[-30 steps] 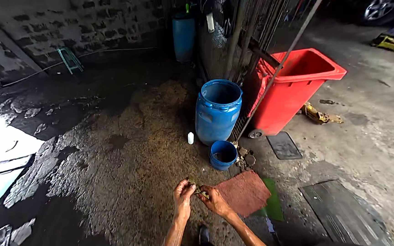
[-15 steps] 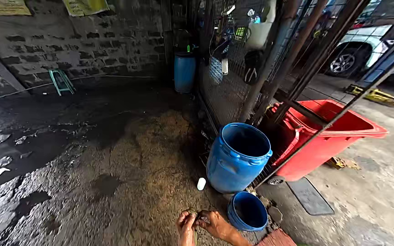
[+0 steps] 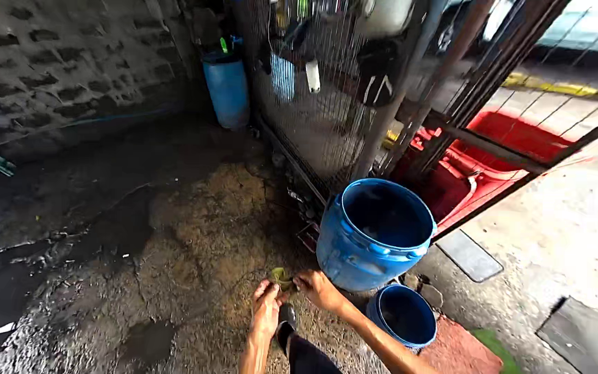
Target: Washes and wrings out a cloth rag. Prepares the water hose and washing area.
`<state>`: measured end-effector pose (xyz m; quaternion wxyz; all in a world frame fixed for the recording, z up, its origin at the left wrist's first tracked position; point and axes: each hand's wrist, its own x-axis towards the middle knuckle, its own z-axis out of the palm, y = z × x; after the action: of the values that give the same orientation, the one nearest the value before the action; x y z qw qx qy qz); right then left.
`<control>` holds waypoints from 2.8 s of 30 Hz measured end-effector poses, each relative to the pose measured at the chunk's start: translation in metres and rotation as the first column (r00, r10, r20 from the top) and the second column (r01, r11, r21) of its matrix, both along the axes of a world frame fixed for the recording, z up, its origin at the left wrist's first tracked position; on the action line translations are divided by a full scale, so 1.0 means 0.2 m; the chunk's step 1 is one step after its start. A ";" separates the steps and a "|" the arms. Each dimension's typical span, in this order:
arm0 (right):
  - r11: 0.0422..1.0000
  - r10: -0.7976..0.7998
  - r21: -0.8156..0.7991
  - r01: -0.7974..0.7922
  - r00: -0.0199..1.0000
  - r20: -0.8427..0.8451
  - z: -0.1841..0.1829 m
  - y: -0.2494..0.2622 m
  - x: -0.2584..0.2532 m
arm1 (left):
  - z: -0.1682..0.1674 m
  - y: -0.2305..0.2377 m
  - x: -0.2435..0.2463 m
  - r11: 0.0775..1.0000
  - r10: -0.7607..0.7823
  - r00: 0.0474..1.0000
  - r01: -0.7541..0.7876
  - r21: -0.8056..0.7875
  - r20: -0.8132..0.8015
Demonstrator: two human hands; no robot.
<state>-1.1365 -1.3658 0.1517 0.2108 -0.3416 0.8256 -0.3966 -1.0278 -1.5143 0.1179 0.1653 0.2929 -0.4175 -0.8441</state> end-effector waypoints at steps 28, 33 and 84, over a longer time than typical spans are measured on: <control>0.593 -0.671 0.254 0.764 0.643 -0.369 0.54 -1.17 -0.88 | 0.42 -1.99 -2.37 -0.298 -0.857 0.379 0.191 -0.935 0.350; 0.468 -0.783 0.315 0.826 0.553 -0.285 0.49 -1.25 -0.54 | 0.31 -1.68 -2.12 -0.161 -0.709 0.677 0.116 -0.980 0.197; -0.925 -0.325 0.238 0.295 -0.941 -0.098 0.00 2.68 5.60 | 0.13 4.25 4.36 -0.190 0.235 -0.873 -0.472 -0.861 0.427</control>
<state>-0.0164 -0.8304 0.1516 -0.2404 0.8121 0.4688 -0.2508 -0.1551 -0.6639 0.1438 0.4071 0.9041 0.1139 0.0632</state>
